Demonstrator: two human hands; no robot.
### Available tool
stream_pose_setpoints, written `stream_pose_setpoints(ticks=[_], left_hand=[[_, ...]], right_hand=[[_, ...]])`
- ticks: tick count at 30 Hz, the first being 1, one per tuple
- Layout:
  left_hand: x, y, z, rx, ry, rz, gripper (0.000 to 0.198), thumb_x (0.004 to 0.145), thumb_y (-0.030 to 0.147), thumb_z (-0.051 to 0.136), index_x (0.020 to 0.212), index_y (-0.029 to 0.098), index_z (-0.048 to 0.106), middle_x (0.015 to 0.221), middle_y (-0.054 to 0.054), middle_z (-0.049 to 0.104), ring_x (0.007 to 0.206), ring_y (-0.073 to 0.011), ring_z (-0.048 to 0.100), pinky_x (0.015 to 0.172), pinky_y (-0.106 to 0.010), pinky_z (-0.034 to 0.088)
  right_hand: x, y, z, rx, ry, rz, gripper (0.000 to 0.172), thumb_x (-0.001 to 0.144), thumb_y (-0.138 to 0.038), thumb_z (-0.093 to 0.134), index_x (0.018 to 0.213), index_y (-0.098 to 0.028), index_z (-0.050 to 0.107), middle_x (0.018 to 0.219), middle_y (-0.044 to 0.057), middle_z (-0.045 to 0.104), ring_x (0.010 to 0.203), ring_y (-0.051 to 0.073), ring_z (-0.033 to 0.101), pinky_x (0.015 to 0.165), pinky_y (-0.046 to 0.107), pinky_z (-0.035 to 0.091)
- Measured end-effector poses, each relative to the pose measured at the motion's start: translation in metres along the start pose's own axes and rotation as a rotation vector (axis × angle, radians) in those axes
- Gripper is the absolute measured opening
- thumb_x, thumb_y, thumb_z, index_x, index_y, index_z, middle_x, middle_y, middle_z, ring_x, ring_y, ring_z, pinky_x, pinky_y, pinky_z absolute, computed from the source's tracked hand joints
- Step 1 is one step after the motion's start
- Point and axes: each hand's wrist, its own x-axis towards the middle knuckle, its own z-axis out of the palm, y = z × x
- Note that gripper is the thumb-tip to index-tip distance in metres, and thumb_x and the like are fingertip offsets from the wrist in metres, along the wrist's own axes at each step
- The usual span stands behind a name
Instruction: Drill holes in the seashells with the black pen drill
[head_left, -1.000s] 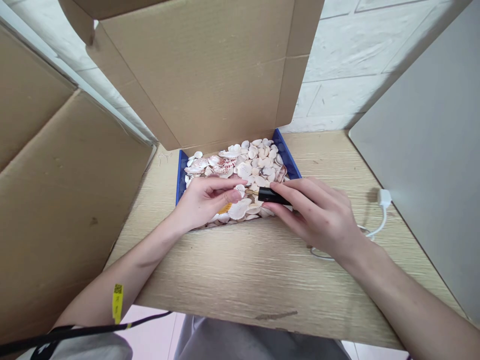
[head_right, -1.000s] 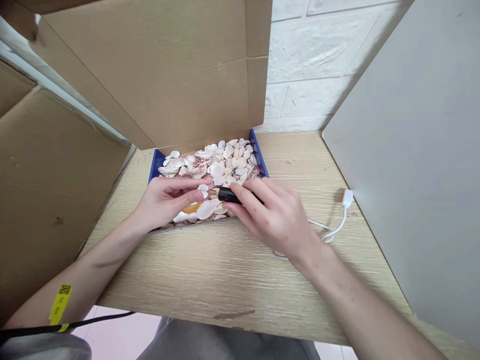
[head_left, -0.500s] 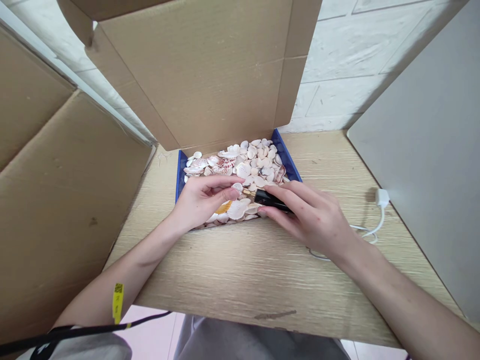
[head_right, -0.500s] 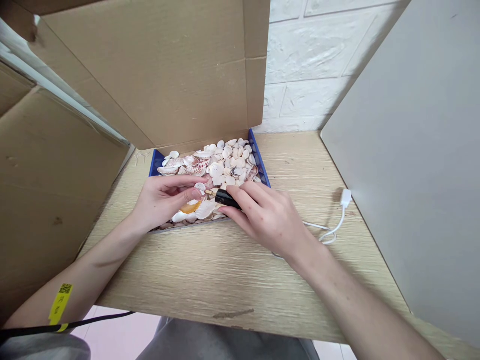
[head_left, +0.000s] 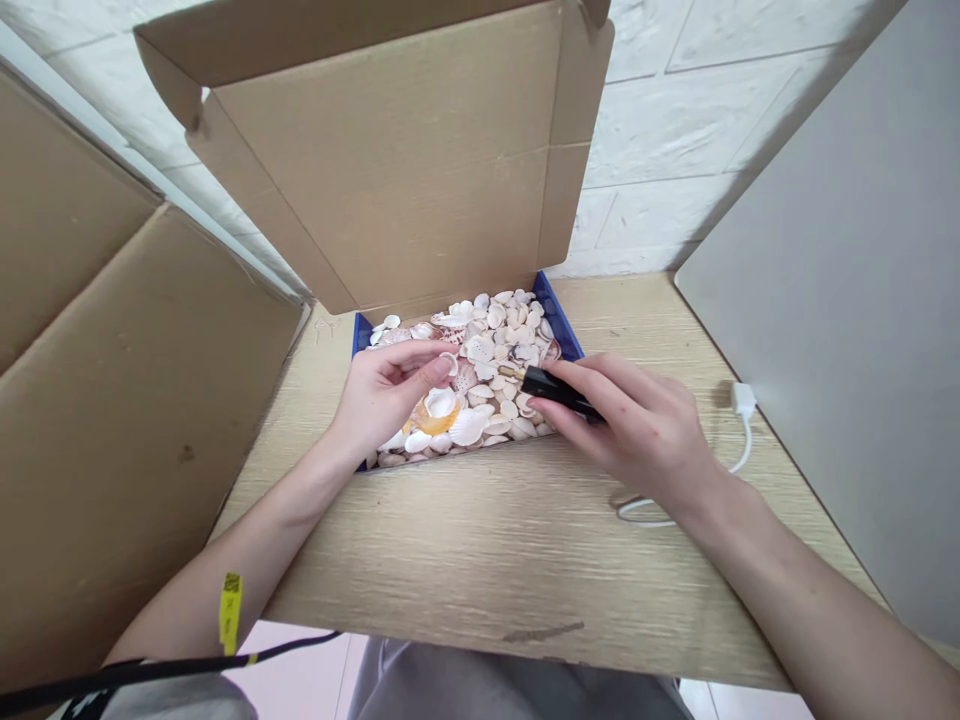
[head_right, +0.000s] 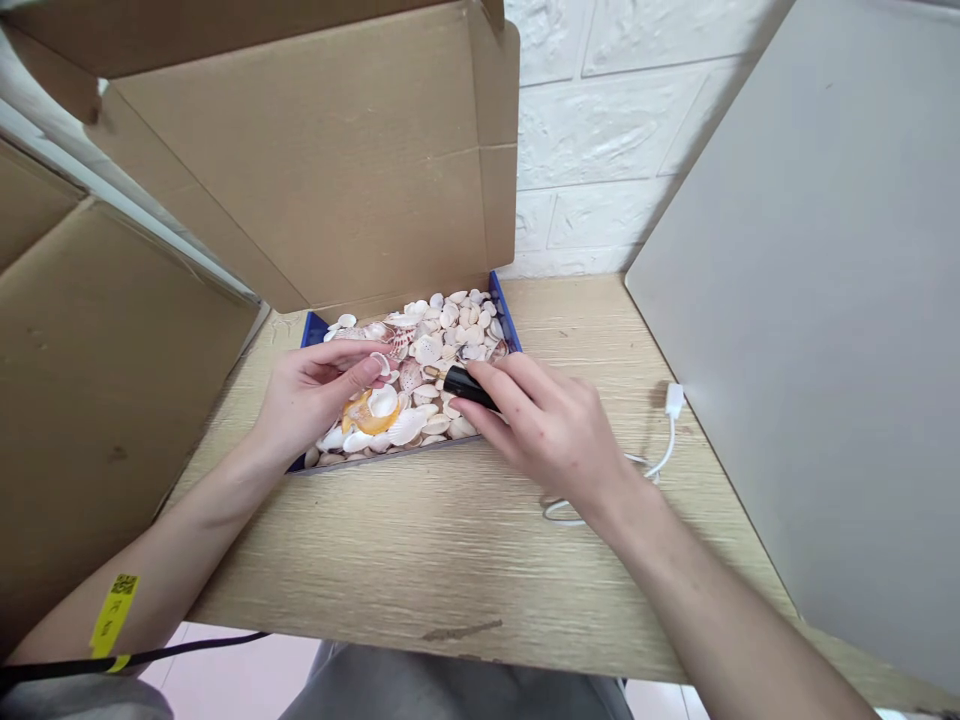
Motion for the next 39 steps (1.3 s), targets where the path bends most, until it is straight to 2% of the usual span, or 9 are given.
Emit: stream_pose_setpoints(ticks=[5,9,13,21,26,29,33,36,39], left_hand=[[0.006,0.0,-0.012,0.289,-0.041,0.2,0.017,0.081,0.028,0.063,0.094,0.022,0.073,0.1,-0.006,0.072,0.091,-0.019,0.064,0.078,-0.03,0.05],[0.01,-0.002,-0.019,0.53,-0.053,0.373,0.018,0.084,0.025,0.059,0.095,0.021,0.072,0.098,-0.006,0.069,0.093,-0.0189,0.062,0.086,-0.032,0.046],[0.011,-0.005,-0.021,0.665,-0.099,0.41,0.02,0.086,0.026,0.056,0.096,0.018,0.071,0.097,-0.008,0.067,0.093,-0.0196,0.061,0.085,-0.034,0.047],[0.012,-0.002,-0.021,0.691,-0.049,0.354,0.018,0.085,0.03,0.058,0.086,0.017,0.069,0.085,-0.005,0.064,0.073,-0.0147,0.056,0.065,-0.026,0.043],[0.008,0.004,-0.02,0.708,0.011,0.287,0.032,0.092,0.031,0.044,0.065,0.017,0.056,0.061,0.0,0.057,0.056,-0.0114,0.049,0.054,-0.024,0.035],[0.006,0.006,-0.02,0.711,0.001,0.229,0.032,0.094,0.027,0.037,0.066,0.018,0.05,0.053,0.003,0.052,0.048,-0.0097,0.045,0.049,-0.023,0.035],[0.006,0.002,-0.02,0.663,-0.037,0.371,0.021,0.087,0.009,0.038,0.087,0.018,0.057,0.062,0.002,0.058,0.056,-0.0108,0.055,0.057,-0.023,0.044],[0.009,-0.002,-0.017,0.631,-0.061,0.556,0.028,0.08,0.0,0.039,0.085,0.016,0.061,0.082,-0.003,0.063,0.072,-0.0128,0.06,0.067,-0.026,0.049],[0.013,-0.003,-0.013,0.598,-0.1,0.635,0.026,0.08,0.0,0.044,0.084,0.016,0.064,0.09,-0.006,0.067,0.088,-0.0166,0.063,0.08,-0.031,0.05]], right_hand=[[0.0,0.002,0.001,0.004,0.007,0.102,0.026,0.084,-0.031,0.061,0.107,-0.02,0.056,0.089,0.002,0.068,0.073,0.011,0.063,0.06,0.022,0.048],[-0.001,0.002,0.003,0.0,0.0,0.1,0.027,0.083,-0.032,0.062,0.106,-0.018,0.057,0.089,0.003,0.068,0.072,0.012,0.063,0.059,0.022,0.048],[0.001,0.003,0.001,-0.017,0.03,0.12,0.025,0.083,-0.031,0.062,0.104,-0.018,0.058,0.085,0.002,0.068,0.07,0.012,0.063,0.058,0.023,0.048],[0.002,0.01,0.0,-0.058,0.081,0.181,0.024,0.082,-0.031,0.063,0.101,-0.017,0.06,0.083,0.004,0.067,0.069,0.014,0.063,0.055,0.025,0.048],[0.002,0.013,-0.001,-0.066,0.093,0.215,0.024,0.082,-0.031,0.063,0.101,-0.017,0.06,0.082,0.004,0.067,0.069,0.015,0.062,0.058,0.025,0.048],[0.003,0.016,-0.002,-0.084,0.122,0.233,0.023,0.082,-0.032,0.063,0.1,-0.018,0.061,0.081,0.004,0.066,0.068,0.014,0.062,0.057,0.025,0.047],[0.003,0.02,-0.002,-0.09,0.141,0.26,0.021,0.082,-0.032,0.062,0.098,-0.019,0.061,0.082,0.004,0.066,0.069,0.015,0.062,0.057,0.025,0.047],[0.003,0.021,-0.002,-0.082,0.135,0.282,0.021,0.083,-0.033,0.061,0.1,-0.02,0.061,0.083,0.004,0.066,0.07,0.015,0.062,0.057,0.026,0.046],[0.003,0.022,-0.001,-0.071,0.127,0.302,0.022,0.085,-0.035,0.059,0.101,-0.02,0.06,0.084,0.004,0.066,0.071,0.016,0.062,0.058,0.027,0.046]])
